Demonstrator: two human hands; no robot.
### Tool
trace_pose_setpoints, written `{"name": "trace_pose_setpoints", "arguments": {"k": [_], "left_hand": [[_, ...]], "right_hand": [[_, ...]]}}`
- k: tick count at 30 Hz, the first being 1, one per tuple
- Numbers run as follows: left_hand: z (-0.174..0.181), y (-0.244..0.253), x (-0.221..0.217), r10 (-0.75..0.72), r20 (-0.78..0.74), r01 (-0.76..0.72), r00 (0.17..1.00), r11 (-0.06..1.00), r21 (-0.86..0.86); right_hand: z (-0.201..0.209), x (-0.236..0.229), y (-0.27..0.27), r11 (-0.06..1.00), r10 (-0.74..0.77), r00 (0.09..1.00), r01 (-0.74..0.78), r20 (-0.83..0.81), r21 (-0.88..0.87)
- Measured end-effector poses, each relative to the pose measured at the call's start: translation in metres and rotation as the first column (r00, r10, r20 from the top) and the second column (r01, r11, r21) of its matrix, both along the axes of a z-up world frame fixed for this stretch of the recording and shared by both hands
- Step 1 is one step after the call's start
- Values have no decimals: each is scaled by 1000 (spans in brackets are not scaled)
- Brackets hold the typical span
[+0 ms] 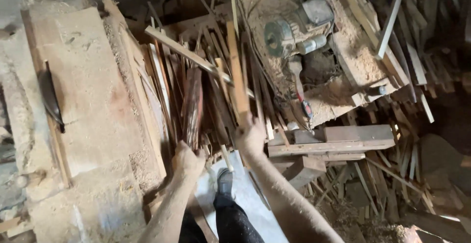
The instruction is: Feeding thin wooden strips through a table saw to trim or shape them in a workshop environment.
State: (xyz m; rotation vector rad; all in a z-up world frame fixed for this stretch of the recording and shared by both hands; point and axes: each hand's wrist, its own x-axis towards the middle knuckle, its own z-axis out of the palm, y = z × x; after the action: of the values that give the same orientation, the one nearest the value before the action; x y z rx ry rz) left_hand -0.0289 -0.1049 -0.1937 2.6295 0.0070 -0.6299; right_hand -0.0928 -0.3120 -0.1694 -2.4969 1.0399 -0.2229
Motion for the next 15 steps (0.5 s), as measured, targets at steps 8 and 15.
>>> {"name": "trace_pose_setpoints", "arguments": {"k": [8,15], "left_hand": [[28,3,-24,62,211,-55,975,998,-42],[53,-42,-12,-180,327,203,928,978,-38]], "right_hand": [[46,11,70,921,377,833,-381,405,-74],[1,35,-30,960,-137,990,139,-27,244]]}}
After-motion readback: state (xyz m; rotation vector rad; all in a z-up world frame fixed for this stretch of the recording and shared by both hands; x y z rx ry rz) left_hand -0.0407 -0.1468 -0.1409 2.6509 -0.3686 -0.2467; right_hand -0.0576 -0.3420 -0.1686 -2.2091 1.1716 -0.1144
